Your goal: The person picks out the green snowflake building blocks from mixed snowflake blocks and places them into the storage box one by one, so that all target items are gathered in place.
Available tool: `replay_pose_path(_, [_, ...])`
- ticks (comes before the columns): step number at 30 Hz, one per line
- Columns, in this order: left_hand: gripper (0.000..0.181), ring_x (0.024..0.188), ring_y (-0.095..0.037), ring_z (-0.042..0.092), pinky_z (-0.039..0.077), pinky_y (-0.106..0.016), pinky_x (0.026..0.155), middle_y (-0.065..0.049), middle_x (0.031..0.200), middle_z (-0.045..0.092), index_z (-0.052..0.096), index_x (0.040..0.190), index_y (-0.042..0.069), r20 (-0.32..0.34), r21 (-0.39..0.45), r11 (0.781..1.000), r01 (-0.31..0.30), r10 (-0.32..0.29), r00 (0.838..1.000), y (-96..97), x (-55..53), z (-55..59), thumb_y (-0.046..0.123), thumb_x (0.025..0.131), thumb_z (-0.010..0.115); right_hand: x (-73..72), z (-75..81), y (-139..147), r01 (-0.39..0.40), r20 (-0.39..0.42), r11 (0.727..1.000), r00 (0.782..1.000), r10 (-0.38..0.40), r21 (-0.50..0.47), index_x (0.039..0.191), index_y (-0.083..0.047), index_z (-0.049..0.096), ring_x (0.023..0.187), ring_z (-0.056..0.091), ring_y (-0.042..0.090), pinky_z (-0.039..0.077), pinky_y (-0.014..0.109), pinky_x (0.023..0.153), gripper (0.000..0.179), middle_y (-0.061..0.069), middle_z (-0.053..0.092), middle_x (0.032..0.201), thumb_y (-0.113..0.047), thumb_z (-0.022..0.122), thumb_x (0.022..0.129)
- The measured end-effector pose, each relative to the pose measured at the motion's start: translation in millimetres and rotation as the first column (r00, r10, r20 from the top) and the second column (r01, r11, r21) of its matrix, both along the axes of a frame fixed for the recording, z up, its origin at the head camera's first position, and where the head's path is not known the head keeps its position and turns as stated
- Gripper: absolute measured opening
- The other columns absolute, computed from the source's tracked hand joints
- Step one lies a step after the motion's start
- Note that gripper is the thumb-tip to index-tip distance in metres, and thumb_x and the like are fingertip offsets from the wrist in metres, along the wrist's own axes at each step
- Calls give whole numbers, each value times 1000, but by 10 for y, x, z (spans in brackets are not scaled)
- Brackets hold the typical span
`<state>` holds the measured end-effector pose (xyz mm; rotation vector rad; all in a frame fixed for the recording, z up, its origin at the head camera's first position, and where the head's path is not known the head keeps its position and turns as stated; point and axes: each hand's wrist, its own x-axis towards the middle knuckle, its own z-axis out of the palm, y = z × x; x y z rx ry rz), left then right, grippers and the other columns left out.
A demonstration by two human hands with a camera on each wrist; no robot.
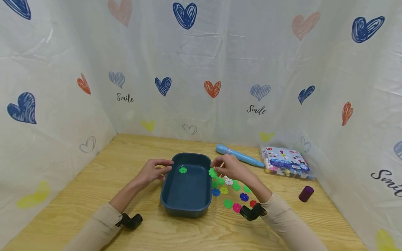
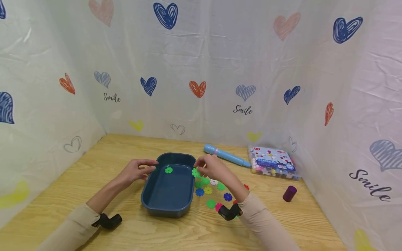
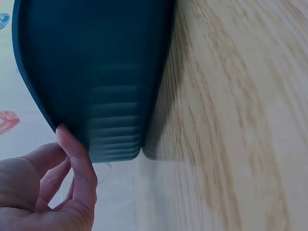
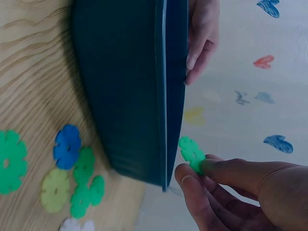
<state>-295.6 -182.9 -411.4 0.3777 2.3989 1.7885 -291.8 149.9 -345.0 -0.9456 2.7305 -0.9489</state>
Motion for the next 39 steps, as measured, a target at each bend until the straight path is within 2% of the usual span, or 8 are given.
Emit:
replay_pose_path(6, [36,77,-15,59,57,-28,63,-23,121,58,60,129,-3,9,-2,1000,-2,2,1000,-22,10,8,15,97,61,-92,24,-304,3,44,1000,999,-5,31,105,-4,72,69,70,16,58,24,61,15,10,74,92,-5,60,96])
replay_pose_path(12, [37,78,-16,60,58,-28,63,-23,123,59,61,128,-3,6,-10,1000,-13,13,1000,-34,12,-4,17,97,63,-217,-26,-534,-2,116,1000,993,0,14,105,-1,72,76,72,29,61,33,67,15,14,74,96,-3,59,96])
replay_pose_path(18, [39,80,-16,61,58,-29,65,-23,126,59,61,129,-2,15,-17,1000,-18,18,1000,-35,6,-16,20,96,64,-325,-63,-727,-13,169,1000,985,12,8,105,0,71,71,72,21,61,38,71,16,15,73,97,-1,58,96])
replay_pose_path(23, [39,81,-16,61,58,-29,65,-22,123,60,62,129,0,9,-27,999,-19,19,1000,-36,-3,-14,22,97,63,-401,-59,-872,-2,202,1000,979,-2,18,105,2,71,73,73,23,61,40,73,16,17,73,97,0,58,96])
replay_pose_path(28, [40,80,-16,61,58,-28,64,-23,125,59,61,130,-1,13,-15,1000,-13,13,1000,-42,-1,-17,21,97,63,-457,-46,-1001,9,254,1000,967,-14,22,106,5,70,74,73,24,61,41,76,16,19,72,99,2,59,95])
replay_pose_path(33, [40,79,-14,61,58,-28,64,-26,130,56,59,131,-3,9,3,1000,7,-7,1000,-48,0,-6,19,97,63,-491,-23,-1124,19,293,999,956,-27,32,107,8,69,81,74,31,61,39,76,18,23,71,99,5,59,93])
replay_pose_path(39, [39,81,-15,62,58,-28,63,-26,133,55,60,131,-2,5,-4,1000,17,-17,1000,-51,0,6,18,97,62,-522,-112,-1205,-3,332,998,943,-18,60,107,10,69,84,74,34,62,34,72,18,24,71,99,7,58,93])
